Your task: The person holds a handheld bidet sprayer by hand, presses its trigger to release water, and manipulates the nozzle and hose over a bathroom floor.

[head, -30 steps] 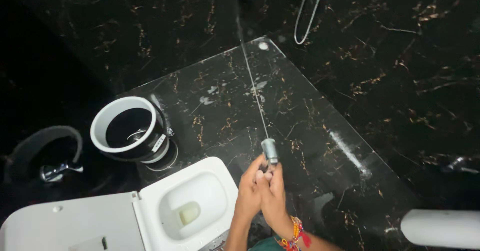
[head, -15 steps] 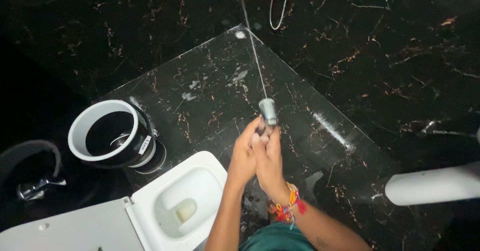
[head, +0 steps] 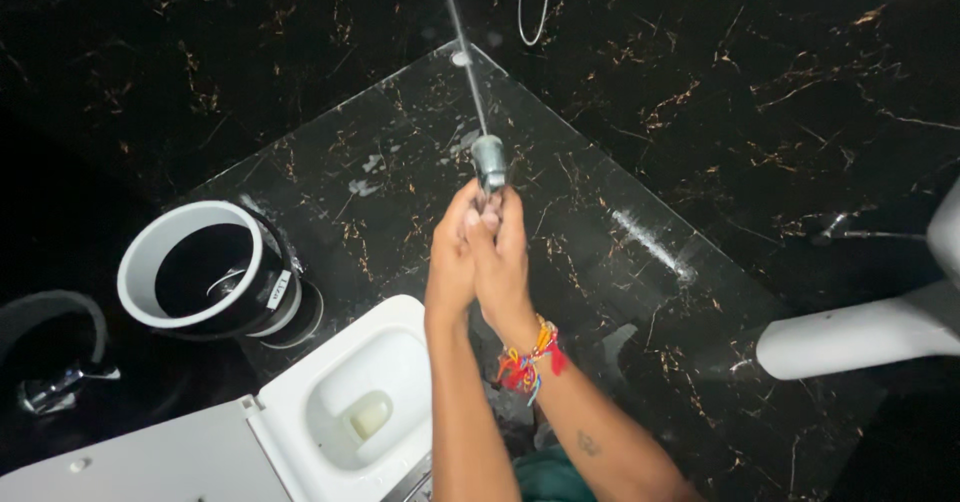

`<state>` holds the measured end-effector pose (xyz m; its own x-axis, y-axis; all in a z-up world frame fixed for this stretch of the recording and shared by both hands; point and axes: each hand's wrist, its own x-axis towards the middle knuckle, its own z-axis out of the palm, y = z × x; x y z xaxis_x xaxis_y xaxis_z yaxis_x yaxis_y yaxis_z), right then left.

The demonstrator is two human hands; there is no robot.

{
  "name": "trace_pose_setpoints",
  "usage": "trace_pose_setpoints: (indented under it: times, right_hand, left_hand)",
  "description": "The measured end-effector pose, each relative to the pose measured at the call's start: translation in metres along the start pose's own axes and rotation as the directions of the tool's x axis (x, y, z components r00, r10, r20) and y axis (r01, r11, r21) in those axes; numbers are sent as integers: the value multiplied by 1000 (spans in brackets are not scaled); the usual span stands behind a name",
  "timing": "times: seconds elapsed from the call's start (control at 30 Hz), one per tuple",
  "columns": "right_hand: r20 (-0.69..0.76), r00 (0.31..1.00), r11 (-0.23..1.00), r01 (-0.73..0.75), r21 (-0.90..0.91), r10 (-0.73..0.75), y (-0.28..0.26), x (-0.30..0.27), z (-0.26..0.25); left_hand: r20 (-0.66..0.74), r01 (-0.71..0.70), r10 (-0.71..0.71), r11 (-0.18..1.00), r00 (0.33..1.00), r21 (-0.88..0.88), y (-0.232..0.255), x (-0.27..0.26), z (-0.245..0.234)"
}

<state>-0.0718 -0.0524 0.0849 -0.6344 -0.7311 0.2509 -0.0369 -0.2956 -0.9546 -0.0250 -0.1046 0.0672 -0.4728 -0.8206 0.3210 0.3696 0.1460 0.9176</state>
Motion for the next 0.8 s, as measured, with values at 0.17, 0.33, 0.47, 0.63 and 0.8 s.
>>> trace_pose_setpoints:
  times: [0.17,0.33,0.47,0.63,0.8]
  right_hand:
    - [30,999,997,-27,72,25,-3,-3,-2]
    - [17,1000,992,19,127,-21,-11,-6,-9]
    - [-13,999,993,47,105,-46,-15,-1,-12]
    - [-25,999,988,-35,151,39,-17,-5,-11]
    - [-31,999,997,46,54,-44,-30,-10,-14]
  left_hand:
    - [-32,31,-32,998,999,-48,1,-8,3]
    - [-2,-29,29,995,1000,93,5,-9,11]
    - [-11,1,1,994,1000,112,9,-4,18]
    - [-19,52,-52,999,998,14,12,-9,23]
    - [-4,-44,44,998,999,50,20,-12,26]
